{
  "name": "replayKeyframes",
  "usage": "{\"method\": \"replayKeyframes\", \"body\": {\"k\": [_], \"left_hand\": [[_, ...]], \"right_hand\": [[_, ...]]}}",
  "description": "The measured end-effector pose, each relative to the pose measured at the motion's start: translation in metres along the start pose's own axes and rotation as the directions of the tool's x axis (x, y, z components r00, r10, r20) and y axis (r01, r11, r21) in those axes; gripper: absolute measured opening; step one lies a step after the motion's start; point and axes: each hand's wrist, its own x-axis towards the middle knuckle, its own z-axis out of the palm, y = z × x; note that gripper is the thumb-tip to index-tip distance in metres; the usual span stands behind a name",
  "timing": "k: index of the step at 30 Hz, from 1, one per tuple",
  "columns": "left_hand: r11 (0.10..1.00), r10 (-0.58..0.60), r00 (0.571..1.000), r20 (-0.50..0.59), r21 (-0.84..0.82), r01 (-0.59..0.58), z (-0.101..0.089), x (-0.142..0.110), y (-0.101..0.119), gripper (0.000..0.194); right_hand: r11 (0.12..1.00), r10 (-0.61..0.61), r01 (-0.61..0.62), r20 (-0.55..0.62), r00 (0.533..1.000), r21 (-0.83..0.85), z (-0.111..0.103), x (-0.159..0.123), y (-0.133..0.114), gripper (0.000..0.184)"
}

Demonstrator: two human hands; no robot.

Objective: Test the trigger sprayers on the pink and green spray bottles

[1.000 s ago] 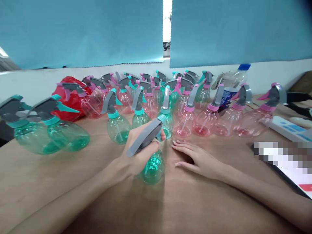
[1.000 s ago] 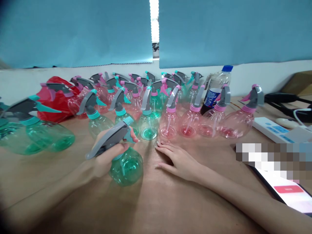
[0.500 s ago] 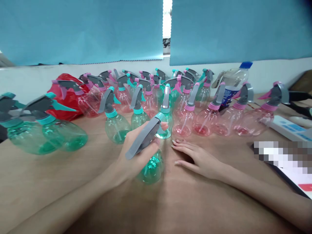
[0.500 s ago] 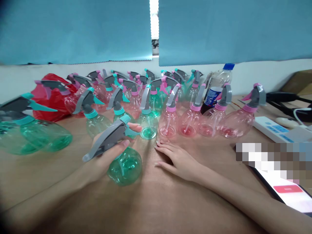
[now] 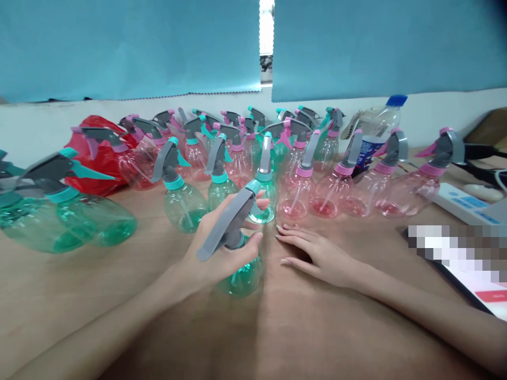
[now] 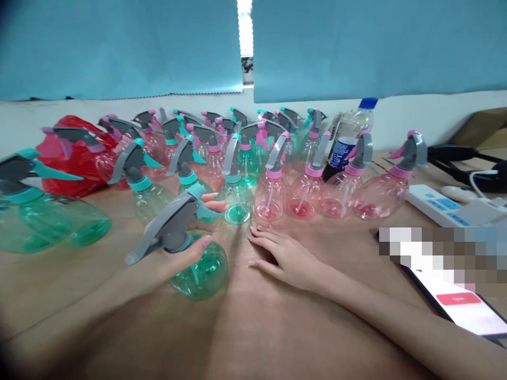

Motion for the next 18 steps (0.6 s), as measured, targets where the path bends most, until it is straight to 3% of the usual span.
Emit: {"method": "replayKeyframes", "body": {"k": [18], "left_hand": [[1.0, -0.005, 1.0, 0.02, -0.008, 0.005, -0.0007, -0.0003, 0.0066, 0.047]], "right_hand": [[1.0, 0.002, -0.002, 0.017, 1.0, -0.018, 0.0006, -0.0005, 0.0011, 0.053]]}}
